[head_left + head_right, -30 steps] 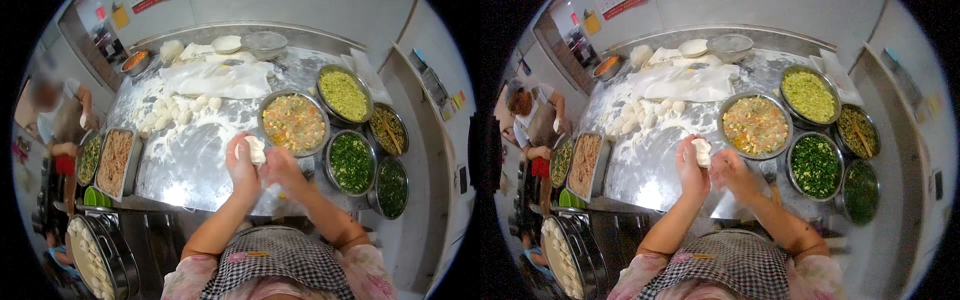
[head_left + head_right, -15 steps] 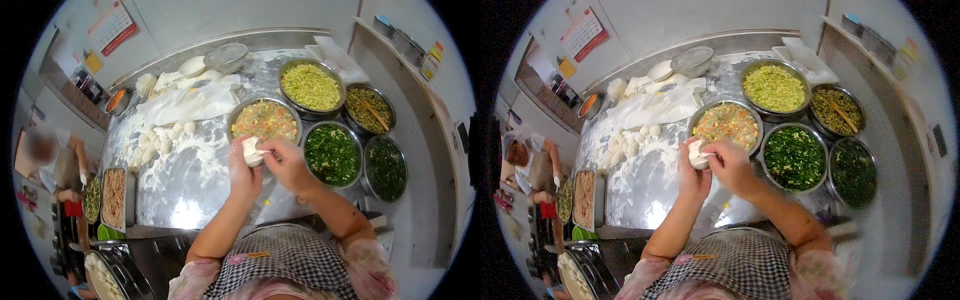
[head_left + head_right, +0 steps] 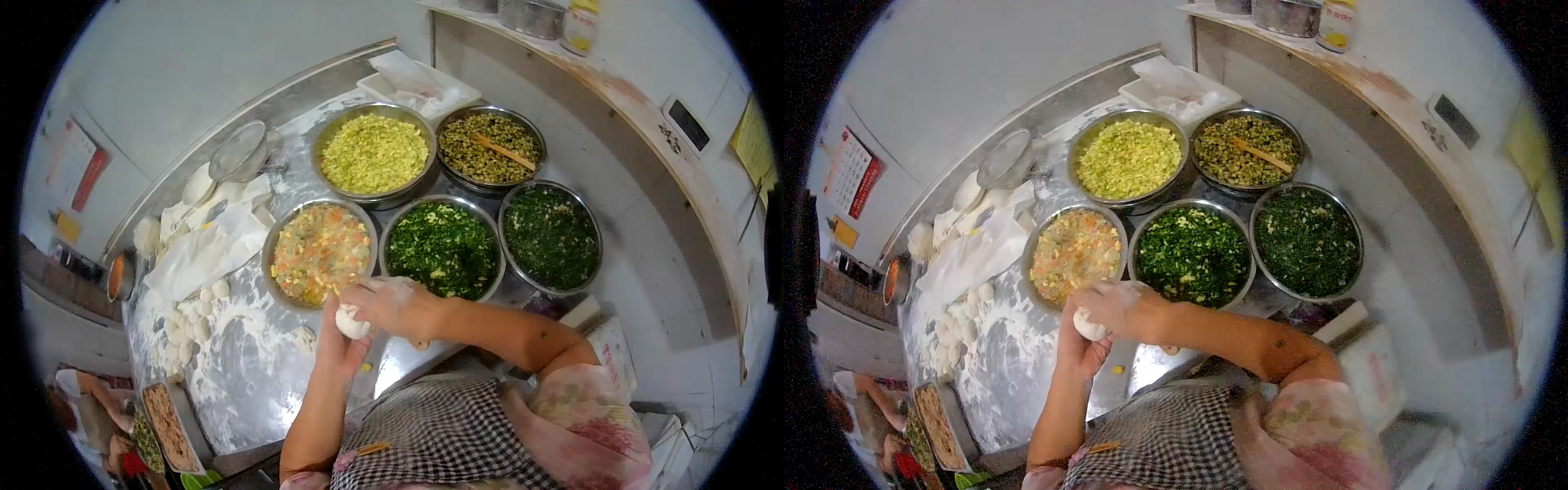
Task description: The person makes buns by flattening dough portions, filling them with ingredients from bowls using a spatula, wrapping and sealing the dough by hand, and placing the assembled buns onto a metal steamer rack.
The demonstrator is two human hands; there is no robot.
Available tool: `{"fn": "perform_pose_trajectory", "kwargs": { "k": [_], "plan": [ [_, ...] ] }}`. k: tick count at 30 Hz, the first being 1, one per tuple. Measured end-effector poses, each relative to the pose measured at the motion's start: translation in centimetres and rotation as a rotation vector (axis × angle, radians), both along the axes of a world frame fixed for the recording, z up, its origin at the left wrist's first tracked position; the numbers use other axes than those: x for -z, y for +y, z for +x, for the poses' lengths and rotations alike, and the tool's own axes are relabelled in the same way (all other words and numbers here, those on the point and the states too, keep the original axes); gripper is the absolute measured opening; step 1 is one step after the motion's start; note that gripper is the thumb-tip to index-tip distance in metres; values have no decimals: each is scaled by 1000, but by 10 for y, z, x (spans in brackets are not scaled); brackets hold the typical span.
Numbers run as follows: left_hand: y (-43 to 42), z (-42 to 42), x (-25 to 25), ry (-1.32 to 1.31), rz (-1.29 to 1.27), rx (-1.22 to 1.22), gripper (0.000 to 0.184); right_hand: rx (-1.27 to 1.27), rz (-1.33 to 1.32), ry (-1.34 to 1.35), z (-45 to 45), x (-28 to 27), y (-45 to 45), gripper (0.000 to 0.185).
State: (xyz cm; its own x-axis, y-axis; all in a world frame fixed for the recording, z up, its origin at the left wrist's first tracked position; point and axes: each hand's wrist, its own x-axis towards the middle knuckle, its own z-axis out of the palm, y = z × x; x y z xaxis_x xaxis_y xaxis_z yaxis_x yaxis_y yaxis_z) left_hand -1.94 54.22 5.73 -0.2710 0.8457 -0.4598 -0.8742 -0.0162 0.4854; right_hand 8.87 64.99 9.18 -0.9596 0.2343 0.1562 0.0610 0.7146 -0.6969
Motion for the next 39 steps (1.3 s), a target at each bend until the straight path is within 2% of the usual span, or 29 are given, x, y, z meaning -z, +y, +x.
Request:
{"fn": "perform_pose_trajectory", "kwargs": {
  "k": [4,7,10,14,15,16,17,18,19,21,22,25,28,34,37,39],
  "plan": [
    [10,4,11,-42,-67,155,44,-103,-189,-189,13,-1,19,27],
    [20,9,16,-6,-143,228,47,-108,-306,-186,23,-1,33,26],
    [34,11,23,-46,-208,215,45,-96,-232,-21,23,30,45,26],
    [43,7,38,-101,-199,199,39,-139,-413,33,28,36,82,27],
    [46,5,41,-118,-179,195,37,-85,-474,22,29,30,103,31],
    [51,6,33,-118,-233,141,35,39,-436,40,30,38,127,33],
    [51,4,35,-132,-206,120,35,228,-525,1,28,36,155,29],
    [48,0,38,-147,-178,98,35,358,-333,104,27,57,193,25],
    [47,-2,41,-163,-151,74,35,494,-291,79,30,46,221,22],
    [45,-4,35,-136,-241,-7,35,644,8,158,36,64,289,19],
    [42,-6,36,-127,-270,-37,35,757,-22,94,36,73,316,19],
    [36,-10,34,-123,-324,-113,34,830,257,-93,24,74,363,19],
    [32,-13,38,-131,-378,-171,37,759,504,-119,4,81,383,17],
    [25,-19,44,-187,-350,-203,38,746,629,-387,-28,90,398,18],
    [27,-17,36,-194,-310,-245,31,721,669,-411,-31,93,401,20],
    [27,-17,38,-204,-297,-247,32,747,661,-369,-29,100,405,14]
  ]
}}
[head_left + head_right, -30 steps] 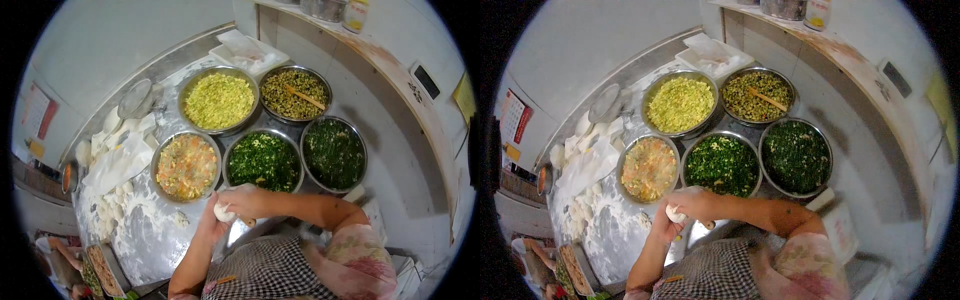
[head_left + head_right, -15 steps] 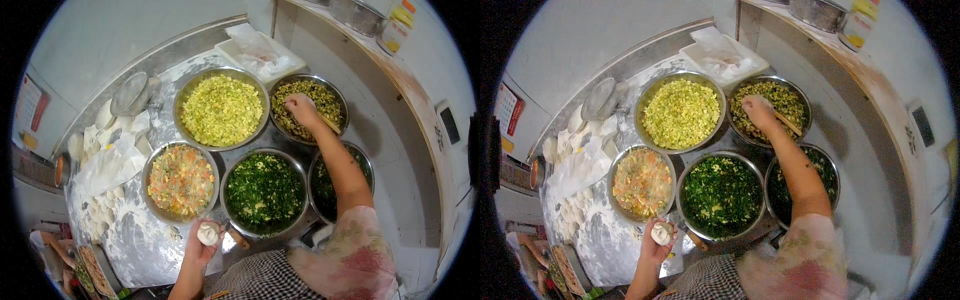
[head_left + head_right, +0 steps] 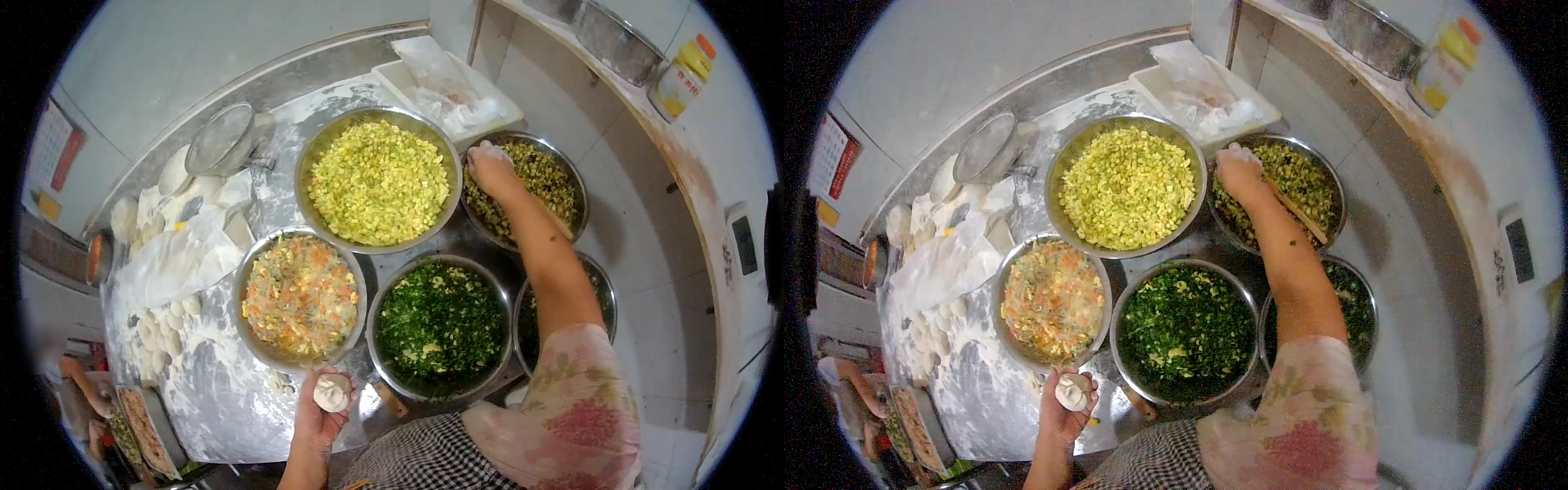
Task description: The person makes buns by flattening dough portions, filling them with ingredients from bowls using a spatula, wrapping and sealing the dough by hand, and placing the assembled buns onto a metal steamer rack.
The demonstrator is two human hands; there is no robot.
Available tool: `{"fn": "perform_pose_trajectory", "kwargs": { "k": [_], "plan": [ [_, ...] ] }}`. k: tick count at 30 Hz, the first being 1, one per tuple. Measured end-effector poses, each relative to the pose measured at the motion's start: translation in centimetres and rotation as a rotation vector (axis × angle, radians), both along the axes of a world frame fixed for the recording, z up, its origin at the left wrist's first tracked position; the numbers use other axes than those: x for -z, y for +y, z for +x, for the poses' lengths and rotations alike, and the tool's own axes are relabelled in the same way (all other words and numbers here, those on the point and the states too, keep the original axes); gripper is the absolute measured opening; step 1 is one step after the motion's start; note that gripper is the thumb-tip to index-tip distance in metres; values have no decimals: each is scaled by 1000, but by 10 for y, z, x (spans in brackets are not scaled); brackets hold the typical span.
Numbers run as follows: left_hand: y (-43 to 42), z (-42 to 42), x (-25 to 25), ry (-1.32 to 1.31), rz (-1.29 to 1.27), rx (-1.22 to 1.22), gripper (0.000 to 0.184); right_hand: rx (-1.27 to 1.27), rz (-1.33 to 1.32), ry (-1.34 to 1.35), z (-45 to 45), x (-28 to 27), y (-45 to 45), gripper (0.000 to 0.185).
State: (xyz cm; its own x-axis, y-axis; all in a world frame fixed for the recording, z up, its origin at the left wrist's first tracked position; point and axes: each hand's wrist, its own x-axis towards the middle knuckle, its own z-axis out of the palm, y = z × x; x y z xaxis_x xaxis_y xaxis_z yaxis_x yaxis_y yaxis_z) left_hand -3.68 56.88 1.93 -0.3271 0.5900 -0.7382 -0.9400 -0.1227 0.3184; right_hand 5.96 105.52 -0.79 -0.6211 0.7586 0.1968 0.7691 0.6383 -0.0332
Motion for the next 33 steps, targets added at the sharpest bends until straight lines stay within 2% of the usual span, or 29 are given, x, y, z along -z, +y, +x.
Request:
{"fn": "perform_pose_trajectory", "kwargs": {
  "k": [4,5,8,9,12,13,16,19,22,28,33],
  "plan": [
    [-5,0,7,21,-21,25,38,96,-64,260,6,-3,0,14],
    [-7,-1,6,20,-30,26,36,162,-124,257,10,-13,-1,17],
    [-12,-3,2,25,-44,37,34,190,-64,325,41,-14,15,18],
    [-18,-3,2,35,-41,35,35,208,-100,426,52,-11,23,18],
    [-26,0,1,46,-58,-33,36,195,-120,506,88,-7,31,18],
    [-30,-1,4,38,-58,-46,36,215,-128,448,92,-10,30,18],
    [-33,-1,10,22,-67,-53,36,159,-221,525,95,-8,16,16],
    [-30,2,9,17,-73,-42,37,66,-204,519,86,3,18,16],
    [-27,6,10,36,-68,-30,37,107,-284,445,73,-7,7,16],
    [-26,8,14,12,-37,-60,37,135,-184,260,63,-3,4,14],
    [-23,10,14,8,-30,-68,37,117,-139,277,62,7,15,12]
  ]
}}
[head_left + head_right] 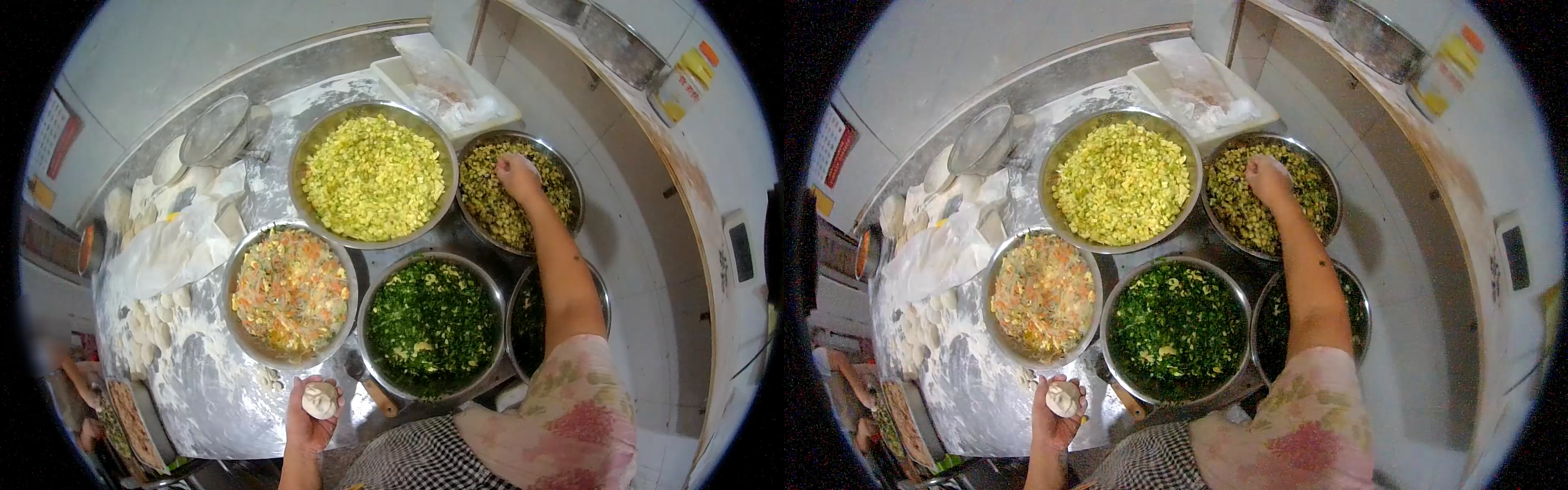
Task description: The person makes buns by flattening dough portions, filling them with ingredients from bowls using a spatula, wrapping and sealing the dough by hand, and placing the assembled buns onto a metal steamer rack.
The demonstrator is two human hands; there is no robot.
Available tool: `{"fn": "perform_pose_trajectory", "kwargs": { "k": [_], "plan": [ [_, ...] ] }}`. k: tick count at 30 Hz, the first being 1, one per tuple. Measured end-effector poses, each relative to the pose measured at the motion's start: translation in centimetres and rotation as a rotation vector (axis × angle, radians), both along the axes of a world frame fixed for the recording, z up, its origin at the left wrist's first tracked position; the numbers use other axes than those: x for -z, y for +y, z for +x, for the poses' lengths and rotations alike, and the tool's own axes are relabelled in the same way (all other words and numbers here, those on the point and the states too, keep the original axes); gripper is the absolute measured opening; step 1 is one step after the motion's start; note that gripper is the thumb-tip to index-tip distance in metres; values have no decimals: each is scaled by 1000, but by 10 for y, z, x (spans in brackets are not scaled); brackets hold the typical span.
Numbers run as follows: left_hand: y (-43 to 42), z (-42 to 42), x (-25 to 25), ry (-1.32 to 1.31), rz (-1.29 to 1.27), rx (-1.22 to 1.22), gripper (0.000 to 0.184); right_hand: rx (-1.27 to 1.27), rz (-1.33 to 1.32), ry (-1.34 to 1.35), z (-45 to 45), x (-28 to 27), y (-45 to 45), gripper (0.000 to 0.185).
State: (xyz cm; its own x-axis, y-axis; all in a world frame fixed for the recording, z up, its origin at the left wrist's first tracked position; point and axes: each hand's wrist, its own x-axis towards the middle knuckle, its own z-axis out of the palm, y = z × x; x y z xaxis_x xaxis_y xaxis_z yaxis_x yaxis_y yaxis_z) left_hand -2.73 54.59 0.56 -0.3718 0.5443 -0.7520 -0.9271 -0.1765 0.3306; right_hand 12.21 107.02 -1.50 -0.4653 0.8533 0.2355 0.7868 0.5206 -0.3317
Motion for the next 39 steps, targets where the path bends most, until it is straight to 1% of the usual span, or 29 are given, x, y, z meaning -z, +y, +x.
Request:
{"fn": "perform_pose_trajectory", "kwargs": {
  "k": [1,3,4,6,7,8,9,10,11,12,13,14,15,16,17,19,21,22,24,25,26,27,28,29,31,34,37,38,39],
  "plan": [
    [0,0,1,0,9,7,36,-12,36,25,1,2,2,12],
    [1,0,3,-1,27,21,35,-65,-73,203,9,4,9,11],
    [3,-1,4,7,-11,35,35,-95,-128,292,13,3,12,10],
    [5,-2,5,23,-103,28,37,-122,-250,600,21,-2,15,18],
    [10,-4,-2,35,-132,43,38,-155,-179,493,26,2,24,17],
    [18,-8,-15,65,-163,63,40,70,-79,-8,13,-31,-7,17],
    [14,-14,-13,9,-64,41,39,-29,10,-140,9,-30,-9,14],
    [10,-18,-7,29,14,-40,36,-261,-3,192,-2,-25,-19,10],
    [19,-21,-30,42,-95,-72,34,-317,-151,274,-18,-39,-40,7],
    [21,-27,-31,27,-108,-104,33,-437,-258,355,-38,-54,-74,8],
    [17,-31,-31,79,-82,-121,32,-481,-461,458,-62,-78,-136,6],
    [11,-37,-24,120,13,-118,33,-594,-589,459,-74,-84,-181,3],
    [4,-42,-21,164,108,-108,33,-760,-735,475,-88,-86,-225,1],
    [-1,-44,-24,193,102,-142,33,-911,-827,385,-96,-92,-267,5],
    [-5,-45,-27,219,100,-175,33,-1080,-726,330,-104,-96,-303,9],
    [-21,-46,-33,269,114,-228,34,-1238,-762,355,-122,-100,-363,8],
    [-44,-46,-39,320,138,-272,34,-1220,-906,319,-139,-93,-403,8],
    [-62,-48,-30,331,131,-270,34,-1229,-981,299,-151,-89,-428,9],
    [-94,-43,-20,428,208,-333,30,-1338,-753,256,-166,-73,-459,10],
    [-117,-44,-18,375,178,-378,27,-1266,-888,145,-168,-81,-481,10],
    [-138,-44,-17,323,148,-425,24,-1395,-739,111,-181,-85,-505,8],
    [-158,-43,-26,376,143,-492,23,-1349,-764,84,-185,-86,-530,10],
    [-182,-49,-23,391,117,-496,24,-1398,-710,119,-194,-88,-557,13],
    [-212,-50,-19,385,129,-510,24,-1438,-823,127,-201,-85,-591,13],
    [-273,-47,-23,417,240,-604,24,-1447,-1028,117,-210,-82,-651,15],
    [-378,-56,14,531,357,-715,24,-1574,-779,-37,-226,-71,-758,15],
    [-501,-57,23,451,323,-840,24,-1770,-851,-107,-248,-73,-877,22],
    [-539,-51,1,431,278,-923,24,-1916,-735,-79,-247,-108,-922,35],
    [-578,-50,4,427,298,-973,28,-2006,-631,1,-253,-107,-957,46]
  ]
}}
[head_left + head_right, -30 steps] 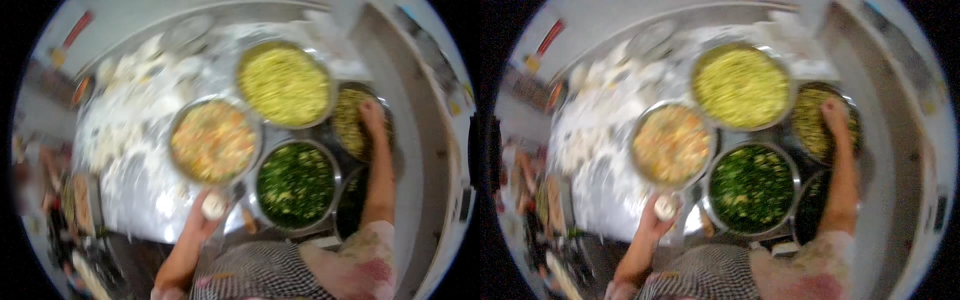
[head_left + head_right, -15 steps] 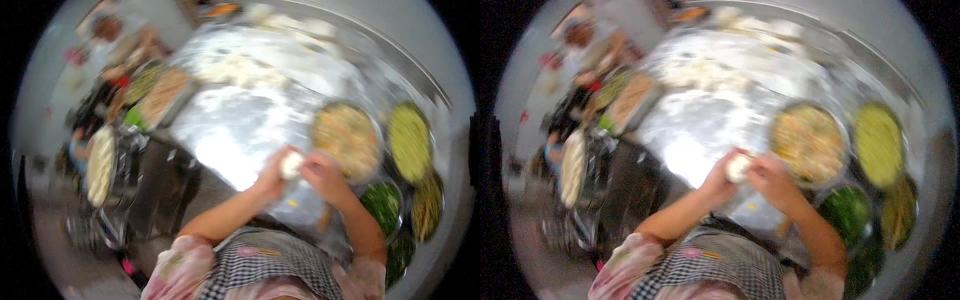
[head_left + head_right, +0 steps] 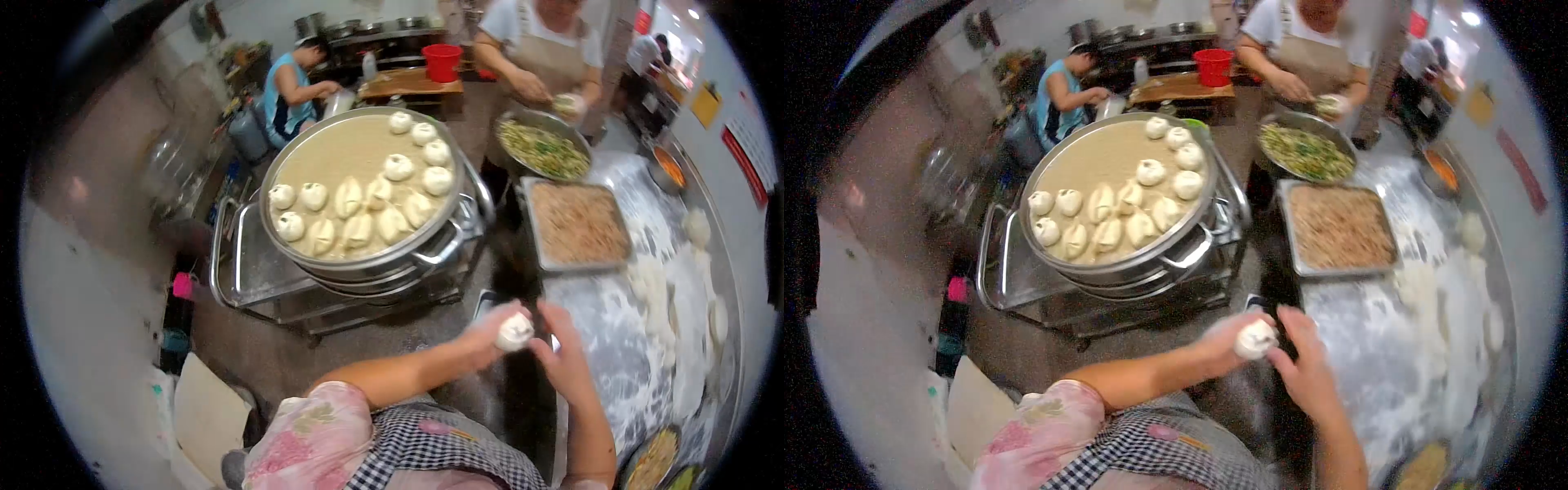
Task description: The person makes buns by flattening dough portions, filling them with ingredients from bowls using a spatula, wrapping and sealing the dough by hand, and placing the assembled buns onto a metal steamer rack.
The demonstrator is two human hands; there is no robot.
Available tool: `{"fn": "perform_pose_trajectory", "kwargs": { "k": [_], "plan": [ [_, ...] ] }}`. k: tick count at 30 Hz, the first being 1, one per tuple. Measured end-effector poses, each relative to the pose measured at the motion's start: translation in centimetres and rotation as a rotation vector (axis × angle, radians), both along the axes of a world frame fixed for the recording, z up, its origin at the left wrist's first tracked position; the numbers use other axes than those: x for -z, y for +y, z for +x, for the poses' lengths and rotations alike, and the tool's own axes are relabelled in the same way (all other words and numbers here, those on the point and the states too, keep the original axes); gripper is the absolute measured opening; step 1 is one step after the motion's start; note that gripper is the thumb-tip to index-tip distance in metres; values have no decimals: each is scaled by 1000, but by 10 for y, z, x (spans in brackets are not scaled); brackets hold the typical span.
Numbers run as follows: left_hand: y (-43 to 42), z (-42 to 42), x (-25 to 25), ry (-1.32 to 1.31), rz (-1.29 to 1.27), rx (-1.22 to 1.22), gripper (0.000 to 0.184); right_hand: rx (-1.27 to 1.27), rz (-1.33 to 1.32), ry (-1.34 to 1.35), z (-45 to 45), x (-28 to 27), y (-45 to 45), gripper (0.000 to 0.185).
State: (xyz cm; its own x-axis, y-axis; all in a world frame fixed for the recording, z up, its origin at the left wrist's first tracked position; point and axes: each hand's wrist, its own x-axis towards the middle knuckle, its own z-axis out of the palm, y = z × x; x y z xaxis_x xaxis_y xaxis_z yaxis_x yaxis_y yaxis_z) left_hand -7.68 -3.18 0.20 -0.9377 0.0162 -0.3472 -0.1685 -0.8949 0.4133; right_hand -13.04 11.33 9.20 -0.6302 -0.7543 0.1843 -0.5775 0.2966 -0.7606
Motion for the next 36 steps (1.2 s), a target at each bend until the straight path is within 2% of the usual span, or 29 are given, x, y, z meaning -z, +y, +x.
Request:
{"fn": "perform_pose_trajectory", "kwargs": {
  "k": [2,4,5,6,7,9,11,14,17,19,20,22,23,25,28,30,32,33,34,36],
  "plan": [
    [-65,8,-32,21,33,-172,42,-235,-92,-116,-9,-19,-82,52],
    [-121,20,-47,183,153,-290,58,-419,-21,-180,-24,-13,-152,55],
    [-150,32,-57,260,110,-285,64,-441,0,-304,-34,-11,-186,54],
    [-171,46,-68,316,-151,-333,65,-456,36,-475,-39,-24,-219,52],
    [-191,64,-73,274,-716,-352,65,-470,38,-561,-45,-26,-253,50],
    [-224,92,-84,225,-942,-408,66,-531,2,-378,-57,-34,-321,50],
    [-239,114,-72,245,-207,-495,67,-584,55,-342,-61,-31,-381,48],
    [-245,141,-45,335,-122,-383,68,-594,64,-210,-58,-16,-457,45],
    [-241,146,-45,154,-134,-301,69,-587,176,-46,-46,19,-509,50],
    [-239,141,-37,228,-164,-227,68,-565,333,88,-41,42,-526,54],
    [-239,137,-36,264,-181,-185,68,-592,282,92,-44,46,-527,57],
    [-236,124,-38,325,-234,-96,71,-634,176,102,-51,50,-520,62],
    [-232,117,-37,350,-226,-49,72,-526,158,147,-49,41,-506,59],
    [-216,97,-34,338,-172,93,78,-446,80,79,-61,17,-462,45],
    [-193,58,-50,385,-149,331,73,-261,-38,-54,-92,-4,-359,19],
    [-173,34,-52,387,-170,454,73,-155,-145,-50,-96,-2,-286,20],
    [-143,2,-54,405,-171,551,73,-11,-86,-15,-109,14,-202,22],
    [-127,-13,-55,362,-262,586,74,22,-152,117,-115,39,-163,24],
    [-107,-31,-54,334,-297,667,74,43,-15,203,-112,45,-109,21],
    [-67,-67,-42,281,-377,811,73,275,132,-22,-99,80,-19,20]
  ]
}}
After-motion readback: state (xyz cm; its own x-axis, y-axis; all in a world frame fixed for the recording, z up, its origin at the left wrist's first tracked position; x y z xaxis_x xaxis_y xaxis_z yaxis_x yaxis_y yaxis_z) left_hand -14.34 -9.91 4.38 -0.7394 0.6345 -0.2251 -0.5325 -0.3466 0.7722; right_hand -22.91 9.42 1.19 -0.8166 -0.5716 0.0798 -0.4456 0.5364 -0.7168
